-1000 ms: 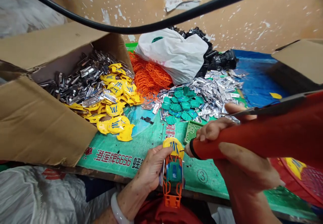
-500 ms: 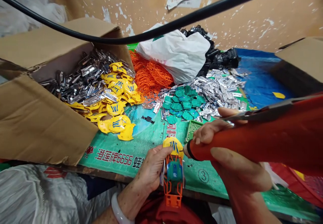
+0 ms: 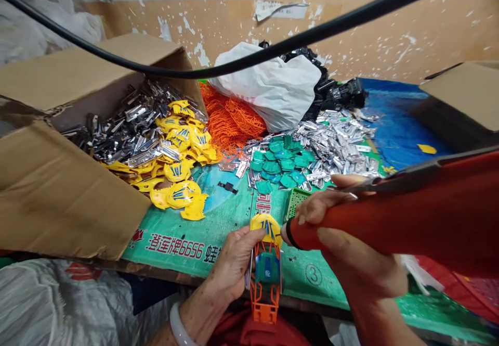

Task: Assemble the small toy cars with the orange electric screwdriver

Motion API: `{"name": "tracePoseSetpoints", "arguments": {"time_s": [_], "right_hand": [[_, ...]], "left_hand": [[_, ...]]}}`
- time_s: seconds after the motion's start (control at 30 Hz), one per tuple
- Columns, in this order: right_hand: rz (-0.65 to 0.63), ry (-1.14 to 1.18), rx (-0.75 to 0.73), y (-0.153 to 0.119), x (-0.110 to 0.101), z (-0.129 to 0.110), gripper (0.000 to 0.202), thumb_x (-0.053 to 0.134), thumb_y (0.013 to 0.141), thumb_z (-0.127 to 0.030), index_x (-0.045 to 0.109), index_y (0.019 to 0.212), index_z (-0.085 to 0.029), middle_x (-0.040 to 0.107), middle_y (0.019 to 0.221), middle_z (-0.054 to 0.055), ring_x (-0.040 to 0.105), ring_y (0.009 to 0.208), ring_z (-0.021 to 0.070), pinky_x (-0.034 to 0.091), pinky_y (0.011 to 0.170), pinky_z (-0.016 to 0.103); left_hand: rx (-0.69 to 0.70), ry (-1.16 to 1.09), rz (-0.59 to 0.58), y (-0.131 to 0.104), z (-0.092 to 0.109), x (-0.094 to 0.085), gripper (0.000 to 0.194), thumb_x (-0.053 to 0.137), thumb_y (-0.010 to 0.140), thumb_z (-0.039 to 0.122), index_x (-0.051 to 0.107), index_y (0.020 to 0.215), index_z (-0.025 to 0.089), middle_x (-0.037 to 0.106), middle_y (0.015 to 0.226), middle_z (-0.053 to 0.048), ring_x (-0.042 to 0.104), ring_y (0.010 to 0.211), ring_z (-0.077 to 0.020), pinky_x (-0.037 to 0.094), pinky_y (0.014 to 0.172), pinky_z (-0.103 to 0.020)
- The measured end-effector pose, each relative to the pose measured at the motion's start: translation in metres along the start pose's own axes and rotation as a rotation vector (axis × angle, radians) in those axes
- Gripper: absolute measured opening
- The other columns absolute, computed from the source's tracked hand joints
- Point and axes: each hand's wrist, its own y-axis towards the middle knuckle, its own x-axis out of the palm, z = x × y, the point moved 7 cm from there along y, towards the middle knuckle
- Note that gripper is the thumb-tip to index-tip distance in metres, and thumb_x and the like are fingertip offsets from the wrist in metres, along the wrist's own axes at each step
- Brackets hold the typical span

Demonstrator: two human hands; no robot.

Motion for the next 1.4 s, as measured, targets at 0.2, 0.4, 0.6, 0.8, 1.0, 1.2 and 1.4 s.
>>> {"name": "tracePoseSetpoints", "arguments": {"time_s": [0.2, 0.4, 0.6, 0.8, 1.0, 1.2, 1.4], "right_hand": [[-0.079, 0.092, -0.013, -0.001, 0.008, 0.004, 0.042, 0.073, 0.07, -0.034, 0.056, 0.108, -0.036, 0.056, 0.069, -0.002, 0.057, 0.064, 0.0194, 0.053, 0.063, 0.04], [-0.094, 0.11, -0.026, -0.004, 0.006, 0.006, 0.044, 0.073, 0.07, -0.029, 0.055, 0.11, -0.033, 0.059, 0.07, -0.002, 0.059, 0.066, 0.0198, 0.053, 0.064, 0.039], [0.042, 0.198, -0.063, 0.015, -0.014, -0.01, 0.043, 0.072, 0.065, -0.02, 0.059, 0.105, -0.027, 0.062, 0.067, -0.004, 0.059, 0.06, 0.0161, 0.05, 0.062, 0.036], [0.225, 0.074, -0.109, 0.04, -0.039, -0.001, 0.027, 0.071, 0.059, -0.014, 0.063, 0.083, -0.024, 0.061, 0.063, -0.004, 0.056, 0.052, 0.0147, 0.046, 0.054, 0.034], [0.21, 0.016, -0.081, 0.041, -0.036, 0.019, 0.017, 0.074, 0.058, -0.016, 0.06, 0.063, -0.024, 0.061, 0.061, -0.002, 0.055, 0.052, 0.0159, 0.045, 0.049, 0.035], [0.23, -0.012, -0.043, 0.04, -0.04, 0.027, 0.017, 0.078, 0.057, -0.019, 0.063, 0.062, -0.024, 0.062, 0.064, -0.001, 0.055, 0.053, 0.0162, 0.045, 0.051, 0.036], [0.226, -0.005, -0.025, 0.039, -0.04, 0.029, 0.018, 0.079, 0.058, -0.02, 0.063, 0.066, -0.025, 0.062, 0.065, -0.002, 0.055, 0.055, 0.0164, 0.044, 0.05, 0.035]], "left_hand": [[0.005, -0.016, 0.009, 0.003, -0.005, -0.006, 0.025, 0.08, 0.056, 0.027, 0.067, 0.07, 0.01, 0.065, 0.052, -0.001, 0.056, 0.041, -0.0104, 0.044, 0.042, -0.019], [0.018, -0.019, -0.006, 0.003, -0.004, -0.005, 0.021, 0.079, 0.06, 0.026, 0.068, 0.07, 0.011, 0.066, 0.053, -0.002, 0.057, 0.041, -0.011, 0.045, 0.04, -0.019], [0.043, 0.002, -0.046, 0.001, 0.004, -0.003, 0.02, 0.077, 0.065, 0.025, 0.069, 0.075, 0.009, 0.07, 0.06, -0.004, 0.061, 0.045, -0.0127, 0.048, 0.044, -0.021], [0.019, 0.046, -0.01, 0.003, 0.004, -0.007, 0.017, 0.075, 0.068, 0.023, 0.069, 0.076, 0.009, 0.069, 0.057, -0.005, 0.061, 0.045, -0.013, 0.051, 0.05, -0.022], [-0.021, 0.091, -0.043, 0.002, -0.001, -0.006, 0.018, 0.073, 0.071, 0.027, 0.069, 0.073, 0.01, 0.068, 0.055, -0.004, 0.06, 0.044, -0.0131, 0.049, 0.045, -0.022], [-0.032, 0.079, -0.062, 0.0, -0.002, -0.004, 0.019, 0.075, 0.07, 0.027, 0.07, 0.077, 0.01, 0.068, 0.057, -0.004, 0.059, 0.045, -0.0117, 0.05, 0.046, -0.021], [-0.04, 0.081, -0.06, 0.001, -0.004, -0.005, 0.024, 0.077, 0.069, 0.029, 0.071, 0.083, 0.01, 0.07, 0.063, -0.005, 0.058, 0.044, -0.0111, 0.049, 0.044, -0.021]]}}
